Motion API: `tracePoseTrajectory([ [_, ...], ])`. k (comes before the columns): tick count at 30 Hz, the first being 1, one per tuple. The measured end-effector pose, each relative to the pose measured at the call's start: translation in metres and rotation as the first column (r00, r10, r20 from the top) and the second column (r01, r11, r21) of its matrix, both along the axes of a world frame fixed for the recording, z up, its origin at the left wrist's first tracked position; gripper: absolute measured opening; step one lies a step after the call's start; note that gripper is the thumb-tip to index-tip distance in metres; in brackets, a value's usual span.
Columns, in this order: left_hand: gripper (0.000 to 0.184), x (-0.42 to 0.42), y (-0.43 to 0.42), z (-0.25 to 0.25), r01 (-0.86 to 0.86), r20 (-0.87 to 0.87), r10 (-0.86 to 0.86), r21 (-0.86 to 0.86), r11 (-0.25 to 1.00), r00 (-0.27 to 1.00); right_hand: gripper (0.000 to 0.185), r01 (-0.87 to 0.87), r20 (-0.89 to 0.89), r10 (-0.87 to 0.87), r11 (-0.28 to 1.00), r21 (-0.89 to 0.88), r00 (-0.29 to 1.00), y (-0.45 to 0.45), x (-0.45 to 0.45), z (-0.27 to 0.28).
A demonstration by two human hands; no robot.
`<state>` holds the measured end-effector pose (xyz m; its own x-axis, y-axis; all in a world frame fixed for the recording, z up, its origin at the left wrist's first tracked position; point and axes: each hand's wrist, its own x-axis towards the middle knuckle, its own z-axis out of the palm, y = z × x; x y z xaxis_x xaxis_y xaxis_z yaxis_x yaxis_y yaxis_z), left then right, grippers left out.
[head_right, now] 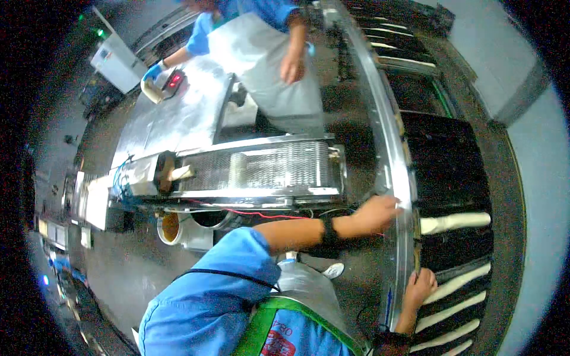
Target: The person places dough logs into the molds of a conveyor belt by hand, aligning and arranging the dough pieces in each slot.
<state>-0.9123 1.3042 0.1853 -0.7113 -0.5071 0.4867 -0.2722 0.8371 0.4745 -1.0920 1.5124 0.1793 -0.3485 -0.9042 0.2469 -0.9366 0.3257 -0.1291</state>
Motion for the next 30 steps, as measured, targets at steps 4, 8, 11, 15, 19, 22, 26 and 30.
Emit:
tracePoseTrajectory([
  [4, 0.033, 0.169, -0.041, -0.047, -0.653, 0.035, 0.654, 0.11, 0.749, 0.756, 0.019, 0.02, 0.029, -0.024, 0.993, 0.118, 0.999, -0.002, 0.006, 0.009],
  [8, 0.046, 0.379, -0.069, -0.114, -0.981, 0.275, 0.949, 0.071, -0.181, -0.155, 0.023, 0.054, 0.008, -0.056, 0.987, 0.149, 0.998, 0.006, 0.002, 0.006],
  [11, 0.067, 0.513, -0.083, -0.142, -0.66, 0.428, 0.674, 0.207, -0.722, -0.602, 0.026, 0.073, -0.036, -0.07, 0.991, 0.115, 0.997, 0.008, -0.003, -0.005],
  [15, 0.076, 0.542, -0.085, -0.078, -0.385, 0.505, 0.637, 0.519, -0.763, -0.583, 0.03, 0.111, -0.098, -0.098, 0.986, 0.128, 0.99, 0.012, 0.001, 0.001],
  [19, 0.082, 0.593, -0.107, -0.144, -0.69, 0.716, 0.673, 0.392, -0.608, -0.186, 0.029, 0.06, -0.101, -0.054, 0.996, 0.062, 0.993, 0.015, -0.005, -0.006],
  [22, 0.07, 0.581, -0.111, -0.159, -0.504, 0.649, 0.669, 0.468, -0.726, -0.363, 0.032, 0.008, -0.091, 0.002, 0.995, 0.103, 0.996, 0.018, -0.007, 0.002],
  [26, 0.033, 0.537, -0.022, -0.037, -0.89, 0.242, 0.865, 0.248, 0.383, 0.44, 0.032, -0.08, -0.217, 0.081, 0.997, 0.013, 0.973, 0.022, -0.017, -0.014],
  [30, 0.046, 0.448, 0.023, 0.082, -0.524, -0.22, 0.844, 0.699, 0.486, 0.489, 0.027, 0.04, -0.001, -0.041, 0.996, 0.081, 0.999, 0.006, 0.008, 0.017],
])
